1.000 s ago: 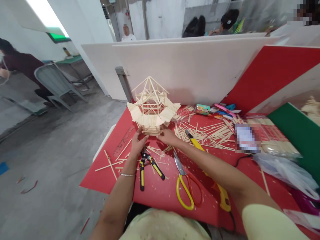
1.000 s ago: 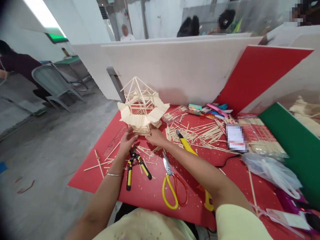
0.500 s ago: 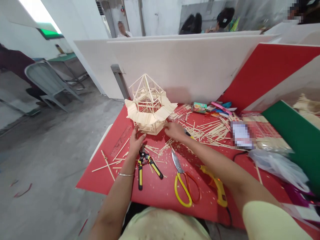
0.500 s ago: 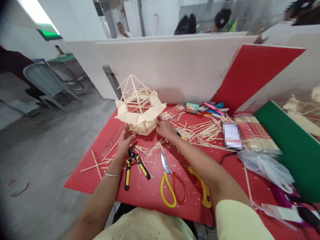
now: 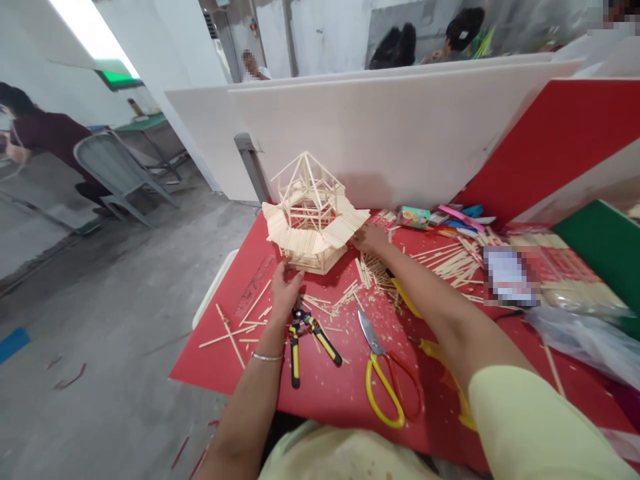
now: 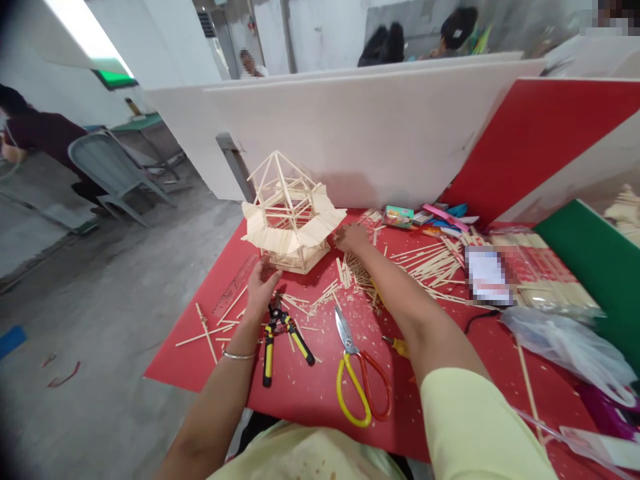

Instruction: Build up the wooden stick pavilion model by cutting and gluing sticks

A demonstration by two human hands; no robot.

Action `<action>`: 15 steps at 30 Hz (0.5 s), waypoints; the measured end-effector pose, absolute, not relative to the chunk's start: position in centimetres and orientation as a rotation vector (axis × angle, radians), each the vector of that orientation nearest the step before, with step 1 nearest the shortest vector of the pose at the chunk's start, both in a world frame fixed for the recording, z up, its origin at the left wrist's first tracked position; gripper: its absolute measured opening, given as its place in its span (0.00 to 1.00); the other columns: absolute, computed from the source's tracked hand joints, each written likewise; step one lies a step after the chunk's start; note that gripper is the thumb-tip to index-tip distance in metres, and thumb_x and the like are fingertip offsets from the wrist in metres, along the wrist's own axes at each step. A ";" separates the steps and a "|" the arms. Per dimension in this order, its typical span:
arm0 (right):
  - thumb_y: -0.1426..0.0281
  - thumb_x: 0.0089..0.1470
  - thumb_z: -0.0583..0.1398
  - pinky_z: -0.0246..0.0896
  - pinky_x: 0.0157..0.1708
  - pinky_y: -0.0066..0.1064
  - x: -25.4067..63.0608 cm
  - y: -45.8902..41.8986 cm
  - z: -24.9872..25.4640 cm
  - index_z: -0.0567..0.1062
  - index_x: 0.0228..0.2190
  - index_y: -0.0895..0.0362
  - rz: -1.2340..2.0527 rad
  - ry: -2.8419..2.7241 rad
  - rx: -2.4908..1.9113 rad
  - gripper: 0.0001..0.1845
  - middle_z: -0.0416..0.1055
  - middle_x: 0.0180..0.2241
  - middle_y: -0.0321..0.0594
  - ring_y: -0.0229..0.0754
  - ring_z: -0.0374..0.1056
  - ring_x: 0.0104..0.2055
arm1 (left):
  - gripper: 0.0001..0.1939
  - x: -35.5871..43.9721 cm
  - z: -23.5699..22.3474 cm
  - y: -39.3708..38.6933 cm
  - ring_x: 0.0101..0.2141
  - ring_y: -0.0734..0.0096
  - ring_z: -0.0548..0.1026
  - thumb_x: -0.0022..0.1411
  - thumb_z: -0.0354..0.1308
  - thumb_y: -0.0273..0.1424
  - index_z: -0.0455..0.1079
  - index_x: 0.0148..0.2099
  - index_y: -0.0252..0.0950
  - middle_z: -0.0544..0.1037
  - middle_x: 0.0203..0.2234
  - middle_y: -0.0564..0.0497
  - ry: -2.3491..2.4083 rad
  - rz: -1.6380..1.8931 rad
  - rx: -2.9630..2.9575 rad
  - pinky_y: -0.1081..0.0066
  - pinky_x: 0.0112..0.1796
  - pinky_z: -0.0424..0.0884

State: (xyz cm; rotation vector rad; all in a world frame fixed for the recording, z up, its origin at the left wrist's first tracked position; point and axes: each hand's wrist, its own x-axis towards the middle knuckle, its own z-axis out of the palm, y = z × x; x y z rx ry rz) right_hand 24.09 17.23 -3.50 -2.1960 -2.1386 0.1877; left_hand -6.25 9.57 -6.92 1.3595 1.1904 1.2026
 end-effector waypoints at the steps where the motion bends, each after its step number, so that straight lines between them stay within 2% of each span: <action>1: 0.55 0.62 0.59 0.51 0.63 0.54 24.1 17.2 -3.5 0.75 0.49 0.57 0.188 -2.145 -2.197 0.21 0.70 0.56 0.47 0.51 0.63 0.60 | 0.33 -6.1 -6.8 9.5 0.50 0.57 0.74 0.57 0.64 0.36 0.63 0.64 0.40 0.76 0.48 0.44 1.229 1.240 1.365 0.62 0.47 0.75; 3: 0.58 0.61 0.59 0.49 0.64 0.50 24.1 17.1 -3.5 0.77 0.48 0.57 0.202 -2.178 -2.166 0.19 0.71 0.56 0.49 0.54 0.62 0.62 | 0.35 -5.8 -6.7 9.4 0.49 0.57 0.75 0.57 0.65 0.35 0.62 0.65 0.41 0.76 0.49 0.45 1.276 1.275 1.355 0.61 0.47 0.75; 5: 0.62 0.59 0.60 0.49 0.64 0.43 23.9 17.0 -3.6 0.78 0.49 0.58 0.238 -2.239 -2.090 0.20 0.71 0.57 0.51 0.55 0.61 0.63 | 0.40 -5.7 -6.9 9.4 0.49 0.58 0.76 0.57 0.65 0.35 0.57 0.69 0.44 0.75 0.52 0.45 1.259 1.247 1.316 0.61 0.47 0.75; 7: 0.63 0.57 0.60 0.52 0.63 0.38 23.8 16.8 -3.9 0.76 0.53 0.57 0.294 -2.308 -2.002 0.23 0.70 0.59 0.47 0.52 0.62 0.63 | 0.43 -5.7 -7.1 9.5 0.50 0.58 0.76 0.57 0.65 0.34 0.53 0.71 0.46 0.74 0.54 0.46 1.240 1.252 1.278 0.62 0.47 0.75; 12: 0.52 0.53 0.63 0.54 0.62 0.38 23.8 16.8 -4.9 0.72 0.58 0.48 0.401 -2.373 -1.913 0.33 0.66 0.63 0.36 0.51 0.62 0.63 | 0.46 -6.0 -7.9 9.9 0.54 0.55 0.74 0.55 0.66 0.32 0.51 0.72 0.46 0.72 0.58 0.45 1.216 1.305 1.291 0.62 0.49 0.75; 15: 0.47 0.57 0.58 0.55 0.62 0.39 23.7 17.1 -5.5 0.73 0.57 0.43 0.405 -2.323 -1.948 0.30 0.67 0.62 0.32 0.51 0.63 0.63 | 0.50 -5.8 -8.3 10.0 0.59 0.52 0.69 0.53 0.68 0.31 0.47 0.73 0.47 0.68 0.63 0.44 1.200 1.316 1.298 0.60 0.51 0.74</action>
